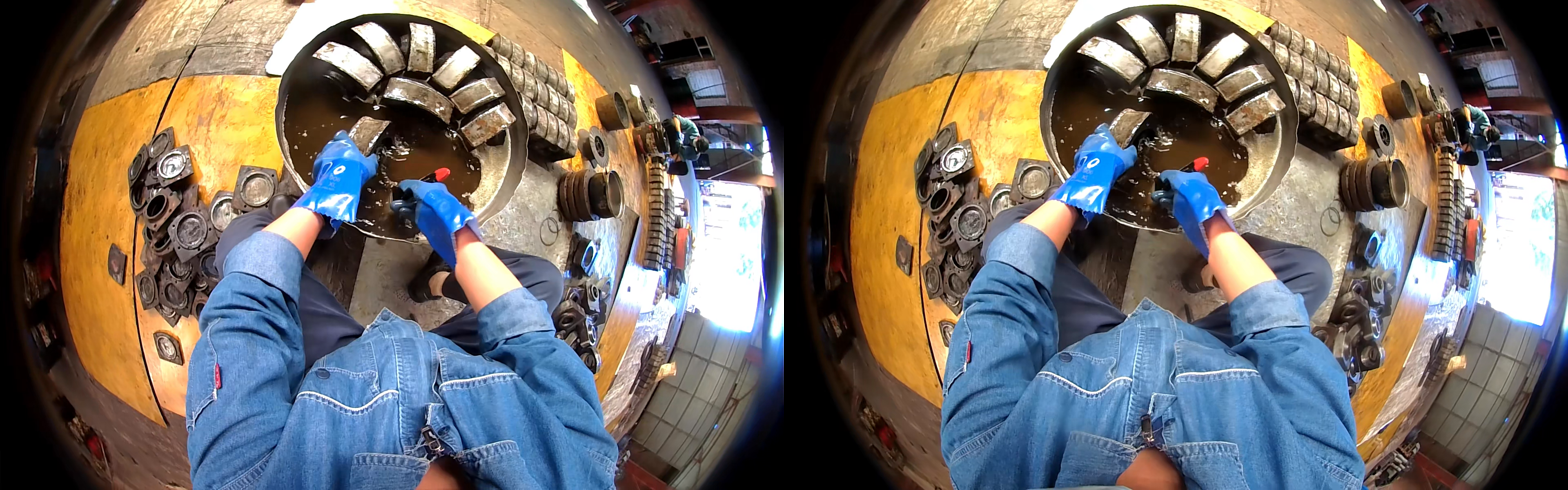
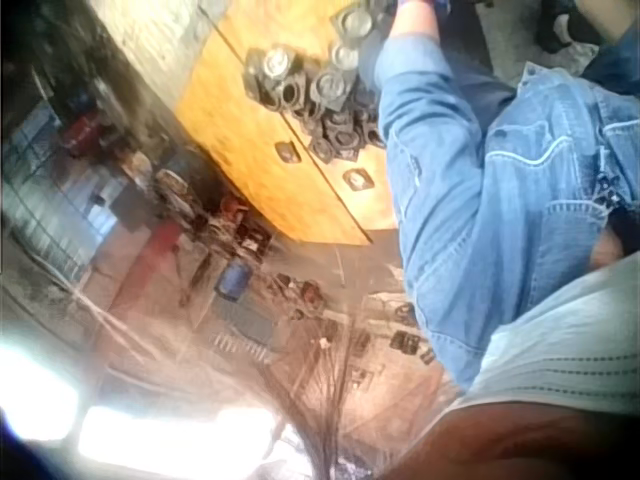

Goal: The person uses a brush to scrub metal components inside a circular container filled with liquid. They pick up individual parts, clean them with the brush, and set them aside on the floor.

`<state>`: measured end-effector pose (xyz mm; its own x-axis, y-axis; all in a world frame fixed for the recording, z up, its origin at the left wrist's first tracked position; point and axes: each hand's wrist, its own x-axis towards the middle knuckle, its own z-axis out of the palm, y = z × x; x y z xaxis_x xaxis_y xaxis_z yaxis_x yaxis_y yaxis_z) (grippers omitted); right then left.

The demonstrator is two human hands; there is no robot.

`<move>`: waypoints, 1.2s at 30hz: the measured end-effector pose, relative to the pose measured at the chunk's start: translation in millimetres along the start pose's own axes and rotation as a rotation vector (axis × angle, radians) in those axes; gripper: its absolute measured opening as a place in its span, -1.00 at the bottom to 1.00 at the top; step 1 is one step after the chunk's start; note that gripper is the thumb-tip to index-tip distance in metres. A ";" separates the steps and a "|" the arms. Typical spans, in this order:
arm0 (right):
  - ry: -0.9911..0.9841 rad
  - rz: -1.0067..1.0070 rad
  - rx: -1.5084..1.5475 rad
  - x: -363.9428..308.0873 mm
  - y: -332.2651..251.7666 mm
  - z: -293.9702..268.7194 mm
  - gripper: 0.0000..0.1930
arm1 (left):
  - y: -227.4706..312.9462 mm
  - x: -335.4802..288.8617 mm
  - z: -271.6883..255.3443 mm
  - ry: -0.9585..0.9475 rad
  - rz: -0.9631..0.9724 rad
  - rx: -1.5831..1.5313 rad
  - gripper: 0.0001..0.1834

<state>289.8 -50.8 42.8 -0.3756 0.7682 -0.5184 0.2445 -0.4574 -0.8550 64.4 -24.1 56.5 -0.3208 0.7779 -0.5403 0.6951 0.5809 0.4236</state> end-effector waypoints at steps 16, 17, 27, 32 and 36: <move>0.445 0.043 0.643 32.0 6.5 -49.2 -0.70 | 9.4 -13.5 -1.8 0.056 0.513 0.383 -0.31; 0.447 0.090 0.636 36.7 11.4 -50.7 -0.70 | 10.1 -16.9 -1.5 0.081 0.535 0.368 -0.30; 0.482 0.255 -0.128 65.5 15.4 -25.3 -0.33 | -0.5 -17.4 -26.6 0.145 0.530 0.050 -0.21; 0.416 -0.011 -0.784 62.7 14.1 -27.1 -0.54 | -10.6 3.2 -37.5 0.039 0.430 -0.469 -0.37; 0.294 -0.199 0.391 68.3 21.7 -79.9 -0.68 | -7.6 14.3 -33.6 -0.158 0.448 -0.856 -0.41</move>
<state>340.9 27.5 -9.9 -0.1008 0.9247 -0.3670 -0.1791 -0.3797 -0.9076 32.9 -9.4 70.0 -0.0079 0.9640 -0.2657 0.0094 0.2658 0.9640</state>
